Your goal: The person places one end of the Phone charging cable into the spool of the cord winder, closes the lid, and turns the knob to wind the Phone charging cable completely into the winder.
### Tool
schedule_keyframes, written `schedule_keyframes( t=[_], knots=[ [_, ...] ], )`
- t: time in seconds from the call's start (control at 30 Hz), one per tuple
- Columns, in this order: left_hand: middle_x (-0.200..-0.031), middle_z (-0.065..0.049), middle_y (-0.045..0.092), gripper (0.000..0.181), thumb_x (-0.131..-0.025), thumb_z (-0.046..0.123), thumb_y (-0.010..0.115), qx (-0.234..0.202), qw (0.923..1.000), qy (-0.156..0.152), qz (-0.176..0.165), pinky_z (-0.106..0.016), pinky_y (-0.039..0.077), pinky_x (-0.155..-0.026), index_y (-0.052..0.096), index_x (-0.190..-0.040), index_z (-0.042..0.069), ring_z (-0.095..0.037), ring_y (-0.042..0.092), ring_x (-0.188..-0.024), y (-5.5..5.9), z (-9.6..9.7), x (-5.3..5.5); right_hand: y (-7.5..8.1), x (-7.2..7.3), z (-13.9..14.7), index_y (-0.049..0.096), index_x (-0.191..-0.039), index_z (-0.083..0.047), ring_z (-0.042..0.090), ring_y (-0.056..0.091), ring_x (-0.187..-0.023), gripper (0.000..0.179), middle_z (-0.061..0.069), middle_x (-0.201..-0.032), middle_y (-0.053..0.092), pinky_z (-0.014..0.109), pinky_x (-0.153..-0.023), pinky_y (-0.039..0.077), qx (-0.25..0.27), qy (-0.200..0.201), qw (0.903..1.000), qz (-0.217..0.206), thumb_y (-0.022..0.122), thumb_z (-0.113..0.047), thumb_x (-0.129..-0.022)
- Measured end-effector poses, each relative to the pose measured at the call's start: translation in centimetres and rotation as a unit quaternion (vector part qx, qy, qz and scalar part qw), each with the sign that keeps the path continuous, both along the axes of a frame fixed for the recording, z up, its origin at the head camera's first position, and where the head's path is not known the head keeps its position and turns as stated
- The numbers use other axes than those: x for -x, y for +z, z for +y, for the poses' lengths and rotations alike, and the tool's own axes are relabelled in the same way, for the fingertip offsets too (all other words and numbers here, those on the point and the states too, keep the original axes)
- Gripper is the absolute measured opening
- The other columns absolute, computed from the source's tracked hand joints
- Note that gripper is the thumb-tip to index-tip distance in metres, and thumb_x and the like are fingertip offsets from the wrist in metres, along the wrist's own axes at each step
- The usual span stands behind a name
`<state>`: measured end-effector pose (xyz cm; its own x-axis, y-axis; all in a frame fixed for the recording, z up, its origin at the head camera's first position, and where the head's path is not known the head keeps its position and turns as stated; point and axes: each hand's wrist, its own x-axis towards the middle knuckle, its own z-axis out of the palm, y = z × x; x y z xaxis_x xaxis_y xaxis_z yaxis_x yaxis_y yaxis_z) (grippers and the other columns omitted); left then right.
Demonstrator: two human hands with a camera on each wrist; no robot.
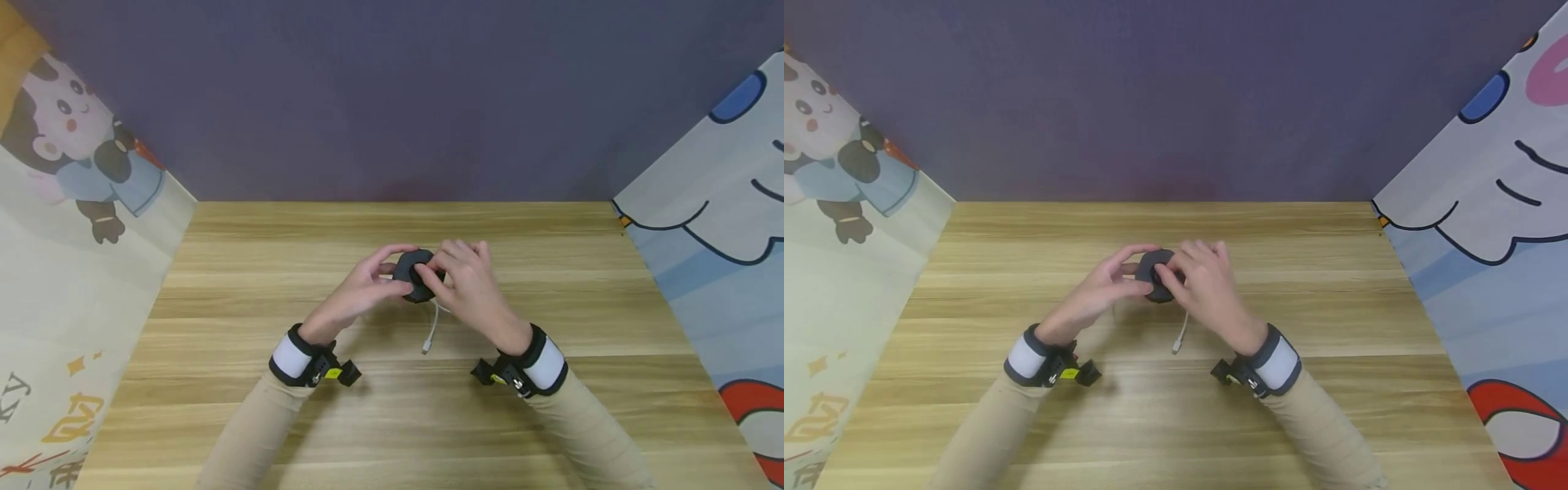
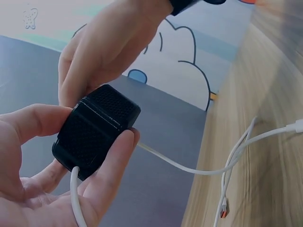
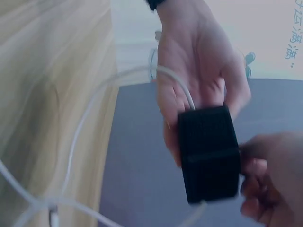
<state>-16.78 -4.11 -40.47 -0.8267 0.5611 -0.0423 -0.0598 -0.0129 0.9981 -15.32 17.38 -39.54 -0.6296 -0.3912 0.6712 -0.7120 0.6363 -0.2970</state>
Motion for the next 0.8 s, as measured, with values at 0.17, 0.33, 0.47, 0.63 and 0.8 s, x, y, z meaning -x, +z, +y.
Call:
schedule_keyframes(
  t=[0.17, 0.33, 0.47, 0.63, 0.8],
  knots=[
    [-0.135, -0.021, 0.059, 0.06, -0.096, 0.005, 0.065, 0.009, 1.0, 0.004, -0.002, -0.042, 0.061, -0.088, 0.048, -0.152, 0.017, -0.028, 0.068, -0.11, 0.1, -0.1, 0.1, 1.3, 1.0, 1.6, 0.076, -0.099, -0.009, 0.024, 0.056, -0.082, 0.015, 0.005, -0.093, 0.063, 0.039, -0.073, 0.033, -0.071, 0.084, 0.9938, 0.012, 0.083, -0.008, -0.086],
    [-0.135, -0.022, 0.058, 0.06, -0.096, 0.004, 0.064, 0.015, 0.9999, 0.004, -0.001, -0.055, 0.056, -0.098, 0.047, -0.153, 0.016, -0.029, 0.067, -0.113, 0.3, -0.2, 0.0, 2.8, 1.9, 2.4, 0.079, -0.108, -0.018, 0.022, 0.056, -0.085, 0.033, 0.002, -0.097, 0.062, 0.036, -0.072, 0.036, -0.165, 0.135, 0.9764, 0.037, 0.088, -0.005, -0.078],
    [-0.134, -0.022, 0.059, 0.06, -0.096, 0.004, 0.065, 0.017, 0.9999, 0.0, -0.002, -0.057, 0.054, -0.099, 0.047, -0.152, 0.015, -0.028, 0.069, -0.111, 0.4, -0.1, 0.1, 3.7, 2.4, 2.7, 0.08, -0.107, -0.021, 0.022, 0.058, -0.088, 0.034, 0.001, -0.098, 0.062, 0.036, -0.074, 0.04, -0.213, 0.15, 0.9639, 0.053, 0.089, -0.005, -0.077],
    [-0.134, -0.023, 0.06, 0.062, -0.095, 0.004, 0.065, 0.021, 0.9997, -0.015, -0.001, -0.051, 0.057, -0.096, 0.046, -0.153, 0.015, -0.028, 0.07, -0.11, 0.5, 0.1, 0.2, 4.4, 2.8, 2.8, 0.08, -0.106, -0.021, 0.02, 0.058, -0.092, 0.033, 0.001, -0.101, 0.065, 0.036, -0.079, 0.043, -0.258, 0.167, 0.9488, 0.071, 0.088, -0.007, -0.078],
    [-0.136, -0.024, 0.06, 0.062, -0.095, 0.003, 0.064, 0.015, 0.9996, -0.025, -0.006, -0.059, 0.054, -0.099, 0.045, -0.154, 0.014, -0.029, 0.07, -0.111, 0.4, 0.0, 0.3, 5.0, 2.8, 2.6, 0.078, -0.107, -0.021, 0.021, 0.057, -0.095, 0.032, 0.001, -0.107, 0.067, 0.037, -0.082, 0.044, -0.325, 0.171, 0.9219, 0.124, 0.083, -0.007, -0.079]
  ],
)
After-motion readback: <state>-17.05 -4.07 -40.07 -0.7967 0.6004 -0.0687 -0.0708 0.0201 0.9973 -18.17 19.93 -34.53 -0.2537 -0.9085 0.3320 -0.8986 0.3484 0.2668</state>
